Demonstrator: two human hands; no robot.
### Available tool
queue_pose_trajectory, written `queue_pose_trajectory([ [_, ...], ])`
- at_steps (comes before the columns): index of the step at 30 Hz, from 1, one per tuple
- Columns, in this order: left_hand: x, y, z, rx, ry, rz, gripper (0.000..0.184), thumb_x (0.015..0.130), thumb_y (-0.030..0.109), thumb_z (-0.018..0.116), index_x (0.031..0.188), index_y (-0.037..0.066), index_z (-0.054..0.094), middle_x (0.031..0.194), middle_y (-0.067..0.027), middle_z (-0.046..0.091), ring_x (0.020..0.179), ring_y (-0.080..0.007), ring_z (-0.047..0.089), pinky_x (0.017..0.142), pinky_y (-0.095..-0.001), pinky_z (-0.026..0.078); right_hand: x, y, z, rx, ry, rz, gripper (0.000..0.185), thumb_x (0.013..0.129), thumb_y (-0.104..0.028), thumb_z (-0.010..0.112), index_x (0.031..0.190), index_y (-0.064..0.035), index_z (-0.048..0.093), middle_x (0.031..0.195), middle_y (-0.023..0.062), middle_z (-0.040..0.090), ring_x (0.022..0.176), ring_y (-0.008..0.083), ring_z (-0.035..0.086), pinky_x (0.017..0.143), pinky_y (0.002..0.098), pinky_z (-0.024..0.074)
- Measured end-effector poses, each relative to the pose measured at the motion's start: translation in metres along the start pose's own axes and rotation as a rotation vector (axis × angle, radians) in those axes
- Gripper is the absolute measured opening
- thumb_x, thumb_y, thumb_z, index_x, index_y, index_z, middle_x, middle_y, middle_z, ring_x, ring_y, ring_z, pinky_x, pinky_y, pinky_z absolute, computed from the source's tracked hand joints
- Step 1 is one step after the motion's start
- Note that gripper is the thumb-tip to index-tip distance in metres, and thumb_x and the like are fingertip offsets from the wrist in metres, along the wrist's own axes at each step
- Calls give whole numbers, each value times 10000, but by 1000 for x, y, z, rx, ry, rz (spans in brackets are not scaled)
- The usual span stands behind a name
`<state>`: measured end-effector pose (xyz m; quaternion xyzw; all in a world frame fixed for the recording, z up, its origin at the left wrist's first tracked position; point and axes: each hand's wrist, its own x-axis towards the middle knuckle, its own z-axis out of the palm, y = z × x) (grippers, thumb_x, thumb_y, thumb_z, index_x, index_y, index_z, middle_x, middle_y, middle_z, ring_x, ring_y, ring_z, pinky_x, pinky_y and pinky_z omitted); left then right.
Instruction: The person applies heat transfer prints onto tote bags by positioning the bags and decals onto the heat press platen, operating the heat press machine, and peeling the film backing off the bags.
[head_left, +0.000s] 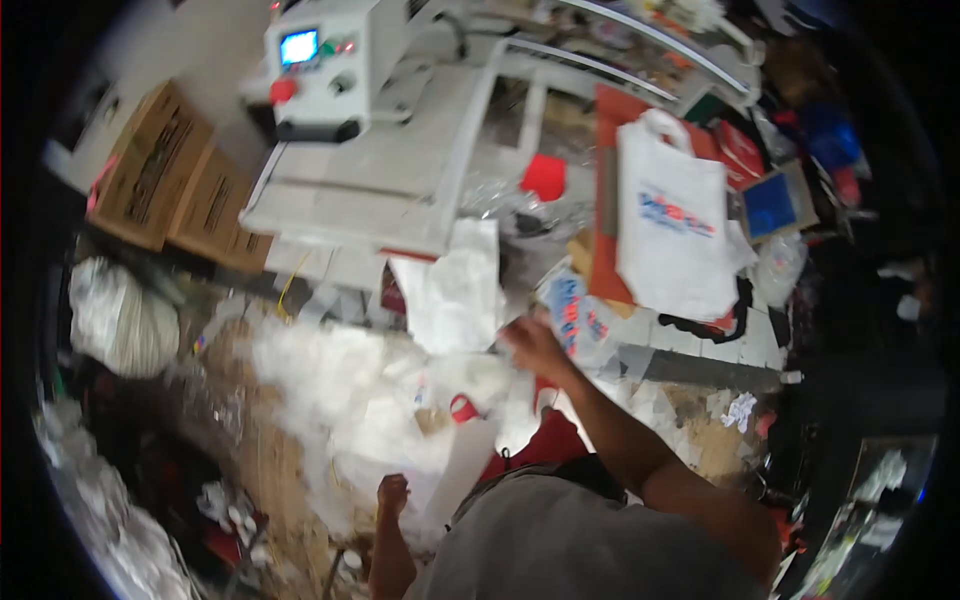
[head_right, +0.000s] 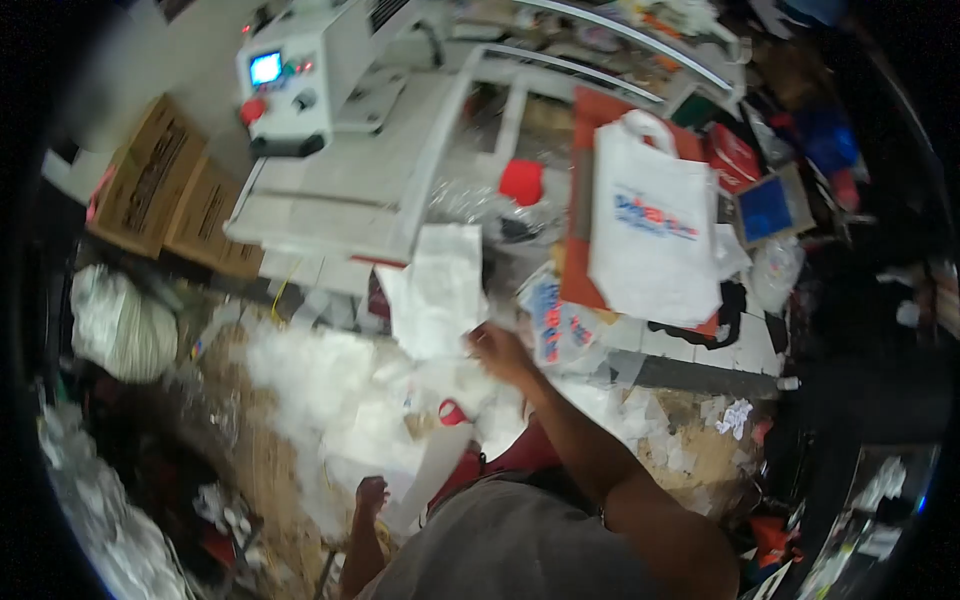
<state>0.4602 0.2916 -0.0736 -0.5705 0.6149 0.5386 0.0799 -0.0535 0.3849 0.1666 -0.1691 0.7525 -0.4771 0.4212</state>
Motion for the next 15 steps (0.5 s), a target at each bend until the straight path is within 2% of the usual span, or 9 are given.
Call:
queue_pose_trajectory([
  [2, -39, 48, -1, -83, 58, -87, 134, 857, 124, 628, 980, 73, 621, 841, -116, 653, 766, -278, 650, 644, -380, 537, 57, 47, 8, -337, 306, -177, 308, 871, -305, 677, 955, -14, 624, 762, 119, 644, 624, 206, 628, 613, 326, 509],
  [3, -56, 59, 0, -111, 62, -125, 134, 849, 123, 634, 974, 77, 621, 839, -124, 649, 781, -296, 644, 670, -398, 539, 82, 69, 12, -429, 324, -171, 339, 843, -316, 694, 969, -11, 618, 782, 129, 650, 666, 231, 638, 642, 343, 512],
  [6, -70, -23, 25, -334, 41, -166, 155, 826, 113, 608, 980, 93, 618, 854, -146, 644, 734, -337, 627, 681, -419, 532, 160, 136, 30, -646, 397, -92, 484, 760, -389, 744, 1002, 11, 616, 854, 174, 664, 822, 315, 655, 748, 405, 515],
  [7, -79, -42, 30, -332, 28, -192, 138, 822, 125, 611, 955, 93, 626, 849, -132, 649, 731, -323, 632, 679, -414, 532, 189, 162, 35, -721, 402, -8, 617, 746, -430, 751, 1086, 55, 577, 995, 220, 647, 988, 340, 626, 847, 425, 500],
  [8, -92, -68, 37, -284, -13, -234, 124, 818, 138, 614, 931, 93, 635, 843, -119, 654, 728, -309, 637, 676, -410, 532, 210, 177, 43, -723, 383, 4, 617, 746, -430, 751, 1086, 55, 577, 995, 220, 647, 988, 340, 626, 847, 425, 500],
  [10, -126, -138, 53, -132, -145, -281, 106, 809, 162, 620, 882, 92, 652, 832, -91, 664, 722, -281, 646, 672, -401, 533, 247, 208, 66, -867, 542, 156, 729, 744, -439, 751, 1197, 63, 478, 1181, 263, 552, 1066, 398, 580, 913, 444, 484],
  [11, -141, -179, 63, -99, -226, -309, 104, 805, 174, 623, 857, 92, 661, 827, -78, 669, 719, -266, 650, 669, -397, 533, 264, 216, 74, -832, 541, 220, 796, 745, -457, 745, 1243, 72, 419, 1237, 275, 502, 1097, 415, 555, 938, 448, 473],
  [12, -166, -161, 63, -72, -223, -419, 144, 814, 213, 631, 881, 92, 673, 843, -83, 681, 747, -254, 662, 686, -396, 534, 274, 227, 79, -798, 539, 294, 865, 746, -475, 740, 1290, 81, 361, 1294, 288, 452, 1128, 432, 530, 962, 451, 461],
  [15, -215, -140, 73, -94, -200, -759, 280, 846, 312, 639, 994, 81, 689, 915, -117, 705, 838, -224, 690, 727, -374, 540, 291, 254, 90, -779, 582, 381, 848, 739, -434, 737, 1275, 88, 337, 1230, 290, 468, 1113, 441, 537, 952, 465, 476],
])
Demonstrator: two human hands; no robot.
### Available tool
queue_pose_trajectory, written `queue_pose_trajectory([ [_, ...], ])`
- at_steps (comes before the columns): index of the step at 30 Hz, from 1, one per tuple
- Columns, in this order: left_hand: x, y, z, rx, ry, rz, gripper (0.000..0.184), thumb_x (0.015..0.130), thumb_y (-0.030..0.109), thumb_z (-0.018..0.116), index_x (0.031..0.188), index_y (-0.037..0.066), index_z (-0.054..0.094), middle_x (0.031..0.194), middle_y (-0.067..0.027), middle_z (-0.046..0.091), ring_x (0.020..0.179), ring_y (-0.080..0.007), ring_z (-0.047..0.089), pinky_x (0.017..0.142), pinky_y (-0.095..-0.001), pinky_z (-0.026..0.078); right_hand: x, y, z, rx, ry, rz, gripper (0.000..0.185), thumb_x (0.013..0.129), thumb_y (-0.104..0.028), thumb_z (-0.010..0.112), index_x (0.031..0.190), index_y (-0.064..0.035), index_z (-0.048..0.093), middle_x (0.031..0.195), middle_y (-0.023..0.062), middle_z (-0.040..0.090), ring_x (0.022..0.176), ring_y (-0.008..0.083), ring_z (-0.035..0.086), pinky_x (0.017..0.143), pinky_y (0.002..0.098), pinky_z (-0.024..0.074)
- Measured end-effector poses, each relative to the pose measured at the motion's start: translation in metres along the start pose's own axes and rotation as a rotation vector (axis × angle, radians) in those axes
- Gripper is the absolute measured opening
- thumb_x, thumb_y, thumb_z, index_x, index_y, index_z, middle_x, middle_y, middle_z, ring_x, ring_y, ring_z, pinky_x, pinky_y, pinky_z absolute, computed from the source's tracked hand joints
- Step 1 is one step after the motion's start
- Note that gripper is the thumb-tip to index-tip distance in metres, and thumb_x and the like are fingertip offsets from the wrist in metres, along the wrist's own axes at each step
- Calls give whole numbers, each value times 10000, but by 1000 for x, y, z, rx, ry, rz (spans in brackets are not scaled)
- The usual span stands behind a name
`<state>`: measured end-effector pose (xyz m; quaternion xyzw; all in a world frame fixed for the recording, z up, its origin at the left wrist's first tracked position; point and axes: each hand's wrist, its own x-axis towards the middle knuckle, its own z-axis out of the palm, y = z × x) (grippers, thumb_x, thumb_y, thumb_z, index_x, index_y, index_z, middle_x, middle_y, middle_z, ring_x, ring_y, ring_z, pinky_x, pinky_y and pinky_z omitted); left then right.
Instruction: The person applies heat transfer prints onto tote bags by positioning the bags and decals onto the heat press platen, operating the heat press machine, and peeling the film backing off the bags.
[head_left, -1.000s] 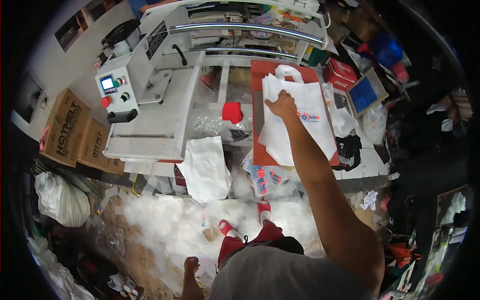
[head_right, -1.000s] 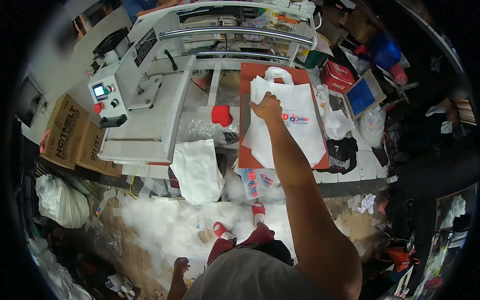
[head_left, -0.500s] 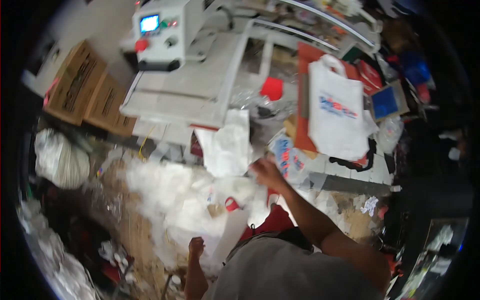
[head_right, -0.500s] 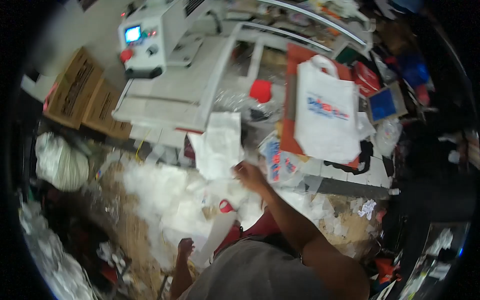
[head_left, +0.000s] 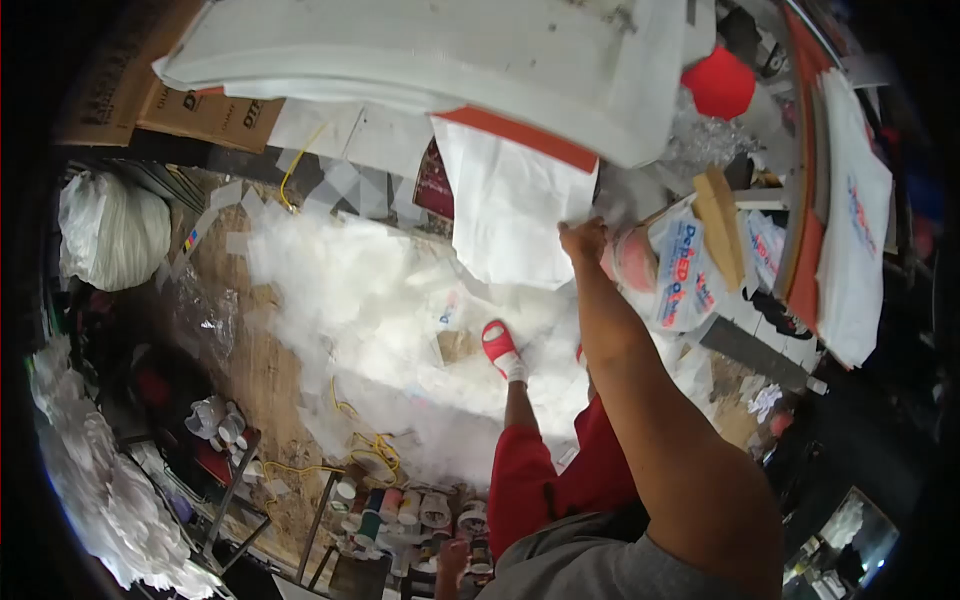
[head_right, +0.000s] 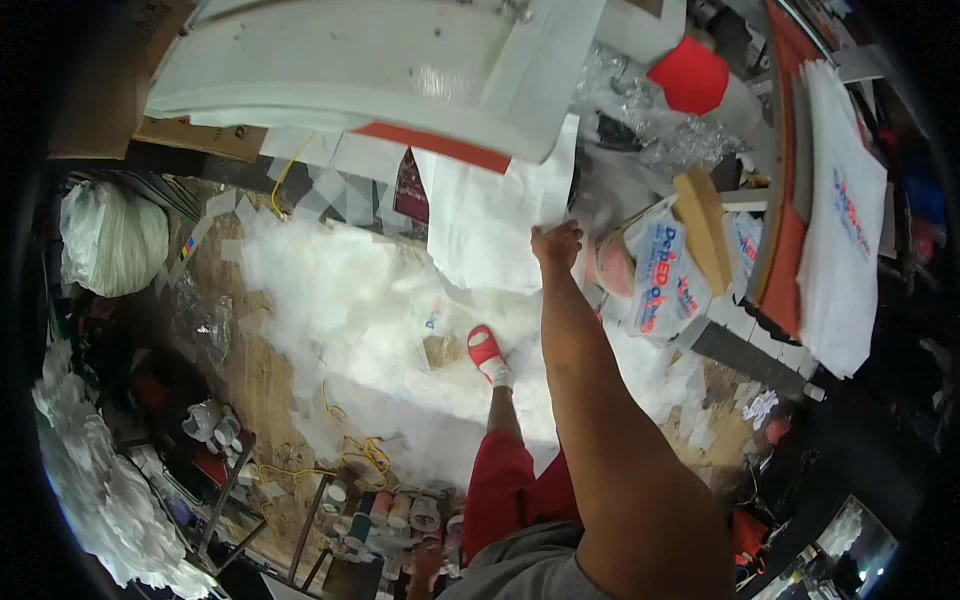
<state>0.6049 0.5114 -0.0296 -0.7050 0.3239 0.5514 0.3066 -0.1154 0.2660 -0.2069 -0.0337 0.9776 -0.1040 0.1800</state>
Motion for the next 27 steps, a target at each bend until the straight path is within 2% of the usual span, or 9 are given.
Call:
queue_pose_trajectory([
  [2, 30, -72, 10, 30, 22, 17, 329, 852, 312, 633, 1057, 57, 668, 941, -145, 703, 847, -231, 697, 724, -352, 546, -4, -1, 4, 32, 2, 37, 829, 740, -416, 729, 1270, 89, 339, 1224, 283, 472, 1105, 438, 543, 935, 464, 491],
  [6, 15, -17, 5, -36, -29, -47, 344, 850, 299, 637, 1073, 37, 652, 889, -137, 700, 783, -216, 698, 691, -349, 547, -10, -7, -3, 0, 55, 30, 733, 743, -353, 705, 1222, 84, 364, 1214, 275, 487, 1070, 418, 572, 890, 449, 527],
  [11, -10, 111, -16, -147, -29, 164, 319, 884, 254, 623, 1073, -3, 632, 858, -114, 689, 746, -167, 682, 639, -323, 551, 19, 18, 24, -65, 92, -38, 644, 762, -310, 665, 1189, 93, 399, 1184, 280, 530, 1055, 384, 593, 873, 432, 529],
  [13, -13, 139, -16, -226, -10, 264, 305, 902, 241, 611, 1079, -7, 627, 888, -113, 687, 763, -165, 679, 630, -319, 553, 29, 29, 31, 16, -117, -52, 634, 768, -282, 644, 1205, 106, 397, 1172, 282, 546, 1058, 381, 595, 880, 437, 519],
  [15, -5, 151, -12, -248, 43, 447, 292, 918, 225, 603, 1094, -6, 619, 941, -123, 680, 779, -180, 678, 620, -317, 555, 17, 17, 12, 79, -126, -19, 683, 761, -302, 667, 1223, 114, 384, 1165, 283, 552, 1057, 387, 597, 897, 446, 507],
  [17, -3, 163, -10, -309, 8, 432, 281, 915, 208, 605, 1090, -11, 619, 954, -129, 678, 792, -181, 680, 639, -305, 553, 1, 2, -1, 114, -67, 22, 736, 752, -332, 698, 1236, 117, 372, 1162, 285, 553, 1054, 394, 598, 911, 452, 498],
  [20, -12, 179, -7, -307, 37, 389, 277, 898, 197, 625, 1083, -9, 622, 937, -129, 684, 814, -192, 683, 682, -306, 554, -19, -5, 0, 58, -36, 96, 946, 679, -513, 780, 1264, 99, 356, 1240, 286, 488, 1110, 433, 545, 928, 476, 488],
  [22, -9, 174, -6, -209, -35, 363, 278, 894, 210, 625, 1075, -1, 627, 916, -124, 691, 833, -190, 685, 724, -313, 548, -21, -4, 2, 26, -35, 77, 903, 694, -477, 768, 1270, 88, 362, 1253, 281, 470, 1119, 438, 530, 931, 475, 489],
  [27, -15, 163, -10, -30, 34, 406, 290, 897, 233, 621, 1077, 6, 630, 903, -115, 695, 825, -188, 685, 741, -320, 543, -23, -3, -3, 20, -35, 100, 776, 722, -362, 723, 1281, 53, 380, 1258, 264, 448, 1126, 435, 510, 932, 470, 493],
])
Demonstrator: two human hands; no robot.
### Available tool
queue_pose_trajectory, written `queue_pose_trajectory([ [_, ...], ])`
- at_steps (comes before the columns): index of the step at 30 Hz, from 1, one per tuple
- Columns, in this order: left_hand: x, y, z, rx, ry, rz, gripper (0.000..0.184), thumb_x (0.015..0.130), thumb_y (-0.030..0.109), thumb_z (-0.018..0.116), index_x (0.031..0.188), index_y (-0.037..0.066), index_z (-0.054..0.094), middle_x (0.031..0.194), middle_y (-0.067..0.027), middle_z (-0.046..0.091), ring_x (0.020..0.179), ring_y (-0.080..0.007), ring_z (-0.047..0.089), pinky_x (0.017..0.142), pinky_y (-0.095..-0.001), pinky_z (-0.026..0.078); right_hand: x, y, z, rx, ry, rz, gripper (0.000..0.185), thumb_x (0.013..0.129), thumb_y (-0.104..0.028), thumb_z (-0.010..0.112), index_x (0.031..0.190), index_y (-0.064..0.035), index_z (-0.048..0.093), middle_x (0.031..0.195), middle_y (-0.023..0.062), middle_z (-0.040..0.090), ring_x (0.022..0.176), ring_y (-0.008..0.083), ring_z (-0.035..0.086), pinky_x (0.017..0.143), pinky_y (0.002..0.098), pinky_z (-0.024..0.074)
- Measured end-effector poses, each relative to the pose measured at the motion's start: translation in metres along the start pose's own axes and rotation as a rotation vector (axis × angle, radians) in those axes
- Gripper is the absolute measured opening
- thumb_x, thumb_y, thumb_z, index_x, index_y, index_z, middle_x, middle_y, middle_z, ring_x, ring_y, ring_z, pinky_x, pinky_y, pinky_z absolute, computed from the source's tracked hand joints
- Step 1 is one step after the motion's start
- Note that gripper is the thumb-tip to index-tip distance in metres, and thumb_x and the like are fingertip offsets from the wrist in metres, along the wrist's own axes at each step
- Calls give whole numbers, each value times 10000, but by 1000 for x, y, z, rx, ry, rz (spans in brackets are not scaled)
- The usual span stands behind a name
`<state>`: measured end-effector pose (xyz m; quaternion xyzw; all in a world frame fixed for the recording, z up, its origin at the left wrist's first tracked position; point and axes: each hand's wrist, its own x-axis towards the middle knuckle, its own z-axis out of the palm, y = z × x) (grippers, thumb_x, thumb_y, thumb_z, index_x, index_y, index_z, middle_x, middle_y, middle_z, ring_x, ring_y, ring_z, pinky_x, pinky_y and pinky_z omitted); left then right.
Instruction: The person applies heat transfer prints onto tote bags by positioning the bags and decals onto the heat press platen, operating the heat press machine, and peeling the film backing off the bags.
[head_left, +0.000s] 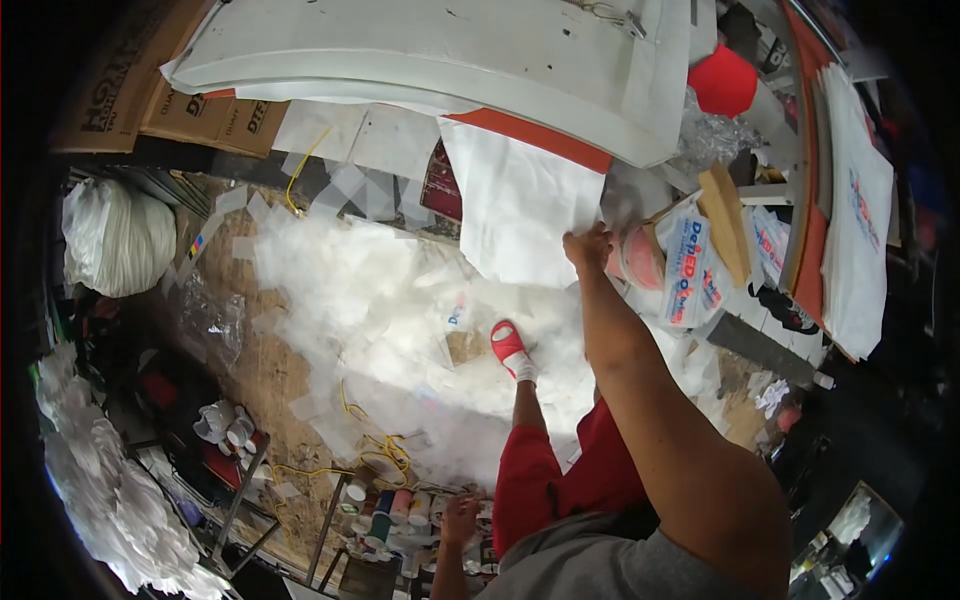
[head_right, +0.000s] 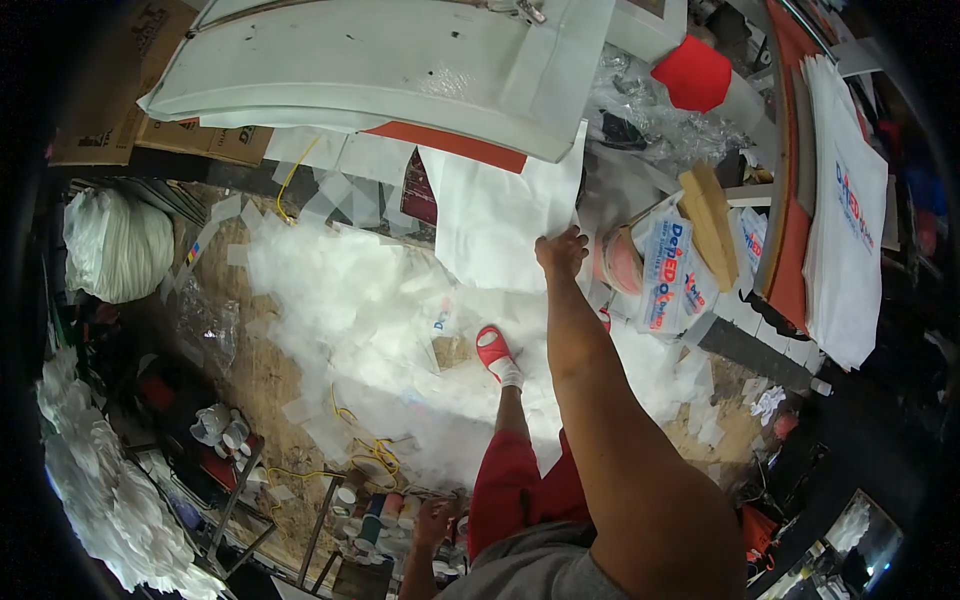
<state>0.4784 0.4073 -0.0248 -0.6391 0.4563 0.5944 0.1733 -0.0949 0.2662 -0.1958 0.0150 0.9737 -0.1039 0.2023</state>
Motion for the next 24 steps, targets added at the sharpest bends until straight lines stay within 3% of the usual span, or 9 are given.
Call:
queue_pose_trajectory([
  [3, 1, 6, -3, 96, 3, 24, 282, 907, 229, 607, 1082, 8, 629, 915, -114, 696, 830, -195, 687, 738, -318, 541, -1, -2, -18, -66, 53, -55, 694, 725, -300, 679, 1260, 42, 401, 1256, 272, 461, 1134, 419, 517, 926, 480, 493],
  [6, 12, 17, -2, -28, -16, 272, 312, 947, 234, 570, 1147, -5, 559, 988, -129, 673, 755, -179, 670, 627, -312, 545, 6, 5, -41, -6, 44, -195, 649, 714, -285, 663, 1222, 52, 440, 1171, 265, 536, 1087, 400, 557, 919, 464, 493],
  [10, 38, 91, 3, -255, -12, 121, 337, 978, 275, 533, 1174, 1, 546, 1052, -125, 661, 827, -189, 663, 689, -313, 551, -2, 11, -92, 252, -62, -311, 488, 662, -182, 686, 1044, 75, 526, 999, 247, 618, 979, 395, 607, 860, 429, 487],
  [13, 72, 165, 12, -358, -92, 143, 416, 980, 326, 520, 1228, -9, 517, 1134, -143, 635, 968, -218, 637, 778, -333, 535, 4, 44, -80, 430, -121, -321, 524, 663, -242, 741, 1018, 78, 527, 1027, 272, 613, 998, 382, 608, 851, 424, 482],
  [16, 90, 225, 35, -519, -154, 207, 353, 974, 276, 527, 1184, -8, 551, 1068, -122, 657, 908, -193, 656, 748, -312, 538, 24, 64, -31, 258, -98, -360, 669, 680, -371, 783, 1081, 97, 524, 1077, 301, 606, 1053, 394, 597, 882, 415, 481],
  [18, 95, 237, 59, -335, -213, 280, 360, 998, 280, 482, 1230, 6, 517, 1115, -123, 643, 948, -209, 650, 785, -339, 536, -23, 21, -65, 285, -151, -249, 756, 687, -439, 792, 1127, 110, 517, 1117, 316, 599, 1079, 404, 591, 905, 415, 483],
  [22, 102, 176, 101, 26, -269, 267, 346, 964, 301, 558, 1151, 11, 579, 1037, -119, 665, 893, -175, 653, 754, -331, 541, -2, -3, 30, 268, -16, -217, 848, 695, -509, 769, 1154, 137, 465, 1151, 318, 577, 1100, 414, 581, 927, 430, 492],
  [23, 90, 167, 105, 196, -191, 412, 390, 916, 339, 601, 1144, 23, 596, 1008, -194, 672, 925, -316, 670, 794, -397, 528, -11, -18, 20, 252, -108, -60, 875, 695, -527, 765, 1188, 121, 444, 1196, 306, 552, 1114, 410, 573, 929, 436, 496],
  [24, 102, 128, 115, 311, -173, 351, 409, 900, 371, 620, 1134, 35, 615, 1028, -189, 674, 984, -320, 653, 842, -387, 519, -21, -35, 1, 233, -200, 91, 902, 695, -544, 761, 1222, 105, 423, 1241, 293, 527, 1129, 407, 566, 931, 443, 500],
])
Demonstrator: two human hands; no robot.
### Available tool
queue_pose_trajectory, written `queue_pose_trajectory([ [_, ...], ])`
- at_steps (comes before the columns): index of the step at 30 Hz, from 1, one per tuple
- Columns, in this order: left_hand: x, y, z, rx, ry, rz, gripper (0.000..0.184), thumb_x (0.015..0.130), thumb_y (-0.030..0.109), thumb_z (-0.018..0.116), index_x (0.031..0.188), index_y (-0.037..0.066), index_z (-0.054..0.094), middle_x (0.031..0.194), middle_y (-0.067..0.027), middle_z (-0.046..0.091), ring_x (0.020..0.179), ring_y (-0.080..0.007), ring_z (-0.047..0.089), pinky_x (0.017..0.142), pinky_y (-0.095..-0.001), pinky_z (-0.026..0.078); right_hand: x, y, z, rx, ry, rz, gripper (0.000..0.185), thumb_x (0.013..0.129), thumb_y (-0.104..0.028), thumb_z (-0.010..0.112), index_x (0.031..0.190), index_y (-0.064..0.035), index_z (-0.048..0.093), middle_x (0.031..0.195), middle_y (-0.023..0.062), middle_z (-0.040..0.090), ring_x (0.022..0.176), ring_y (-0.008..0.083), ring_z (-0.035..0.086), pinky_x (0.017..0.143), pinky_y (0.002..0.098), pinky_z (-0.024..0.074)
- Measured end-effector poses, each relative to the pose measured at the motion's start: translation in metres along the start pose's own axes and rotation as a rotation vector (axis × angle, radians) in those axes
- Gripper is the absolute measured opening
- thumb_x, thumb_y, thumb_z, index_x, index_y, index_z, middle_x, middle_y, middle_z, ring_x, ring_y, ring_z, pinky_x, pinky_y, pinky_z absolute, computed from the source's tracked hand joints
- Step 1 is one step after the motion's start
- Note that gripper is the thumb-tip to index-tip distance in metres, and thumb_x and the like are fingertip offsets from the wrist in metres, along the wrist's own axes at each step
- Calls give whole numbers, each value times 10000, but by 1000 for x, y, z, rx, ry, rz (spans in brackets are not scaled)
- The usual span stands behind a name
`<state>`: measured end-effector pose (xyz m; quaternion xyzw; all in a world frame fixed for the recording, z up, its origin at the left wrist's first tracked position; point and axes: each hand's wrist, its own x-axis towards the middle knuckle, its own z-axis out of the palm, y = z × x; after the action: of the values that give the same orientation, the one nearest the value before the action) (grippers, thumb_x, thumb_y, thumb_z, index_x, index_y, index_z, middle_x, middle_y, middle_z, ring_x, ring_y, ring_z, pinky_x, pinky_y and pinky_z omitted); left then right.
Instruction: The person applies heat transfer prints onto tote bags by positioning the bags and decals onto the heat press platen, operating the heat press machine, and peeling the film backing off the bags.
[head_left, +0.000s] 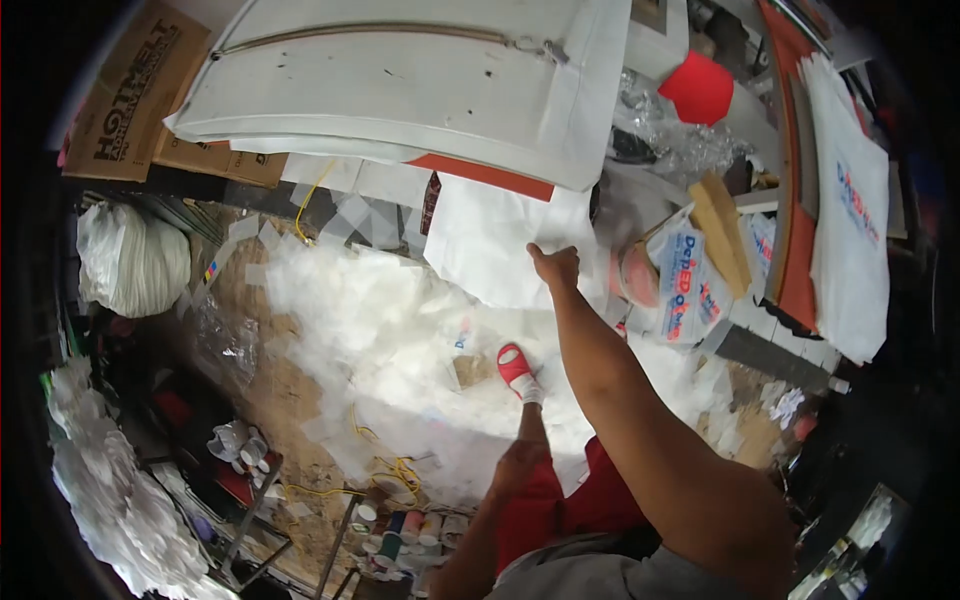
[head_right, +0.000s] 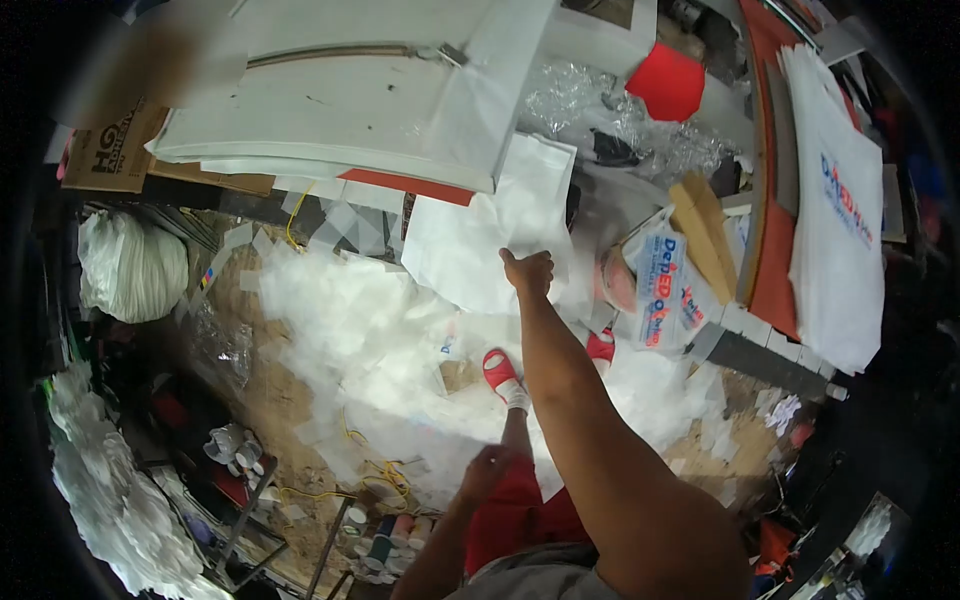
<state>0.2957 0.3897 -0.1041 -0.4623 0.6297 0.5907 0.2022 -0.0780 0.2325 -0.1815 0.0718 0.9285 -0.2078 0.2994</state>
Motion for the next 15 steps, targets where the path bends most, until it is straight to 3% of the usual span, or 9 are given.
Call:
queue_pose_trajectory([
  [3, -32, -23, 1, -184, -56, -151, 424, 888, 384, 628, 1137, 41, 624, 1021, -175, 680, 979, -299, 660, 851, -375, 520, 5, -9, 13, -156, 37, 36, 946, 696, -571, 753, 1276, 78, 380, 1316, 274, 468, 1163, 412, 544, 938, 459, 500],
  [6, -46, -61, 3, -259, 5, -162, 422, 883, 369, 629, 1143, 37, 626, 1028, -158, 682, 953, -265, 668, 828, -368, 529, 32, 0, 28, -150, 26, -77, 707, 716, -469, 743, 1140, 47, 513, 1122, 232, 599, 1025, 348, 627, 885, 425, 528],
  [7, -52, -60, -6, -340, 25, -255, 411, 884, 350, 628, 1141, 29, 623, 1033, -153, 682, 941, -243, 670, 815, -358, 532, 40, 2, 31, -97, 37, -145, 536, 731, -377, 737, 1041, 26, 567, 1026, 196, 631, 931, 303, 650, 838, 396, 540],
  [8, -54, -57, -15, -421, 43, -333, 400, 885, 331, 627, 1139, 21, 620, 1037, -148, 681, 929, -222, 672, 801, -348, 536, 26, -10, 12, -106, 42, -161, 536, 731, -377, 737, 1041, 26, 567, 1026, 196, 631, 931, 303, 650, 838, 396, 540],
  [10, -49, -60, -27, -639, 85, -338, 359, 922, 293, 581, 1144, 12, 599, 1015, -124, 682, 886, -223, 672, 763, -349, 548, -28, -42, -51, 429, -373, -175, 402, 780, -254, 711, 1029, 31, 576, 1040, 160, 631, 951, 266, 635, 844, 368, 527],
  [12, -41, -43, -52, -784, 82, -346, 399, 960, 321, 514, 1233, 29, 530, 1096, -129, 654, 936, -250, 657, 789, -387, 548, -62, -41, -83, 1036, -618, -335, 359, 818, -136, 665, 1121, 26, 562, 1040, 107, 626, 986, 223, 611, 861, 350, 508],
  [13, -38, -32, -65, -792, 88, -323, 399, 960, 321, 514, 1233, 29, 530, 1096, -129, 654, 936, -250, 657, 789, -387, 548, -90, -41, -111, 1040, -628, -281, 396, 821, -115, 657, 1180, 11, 545, 1063, 96, 623, 1010, 220, 602, 877, 353, 501],
  [15, -27, 1, -91, -1115, 121, -228, 481, 983, 403, 451, 1306, 46, 445, 1209, -140, 598, 1035, -272, 621, 839, -427, 535, -138, -36, -175, 1018, -702, -239, 487, 819, -97, 655, 1278, -23, 510, 1117, 86, 615, 1049, 216, 591, 895, 361, 493],
])
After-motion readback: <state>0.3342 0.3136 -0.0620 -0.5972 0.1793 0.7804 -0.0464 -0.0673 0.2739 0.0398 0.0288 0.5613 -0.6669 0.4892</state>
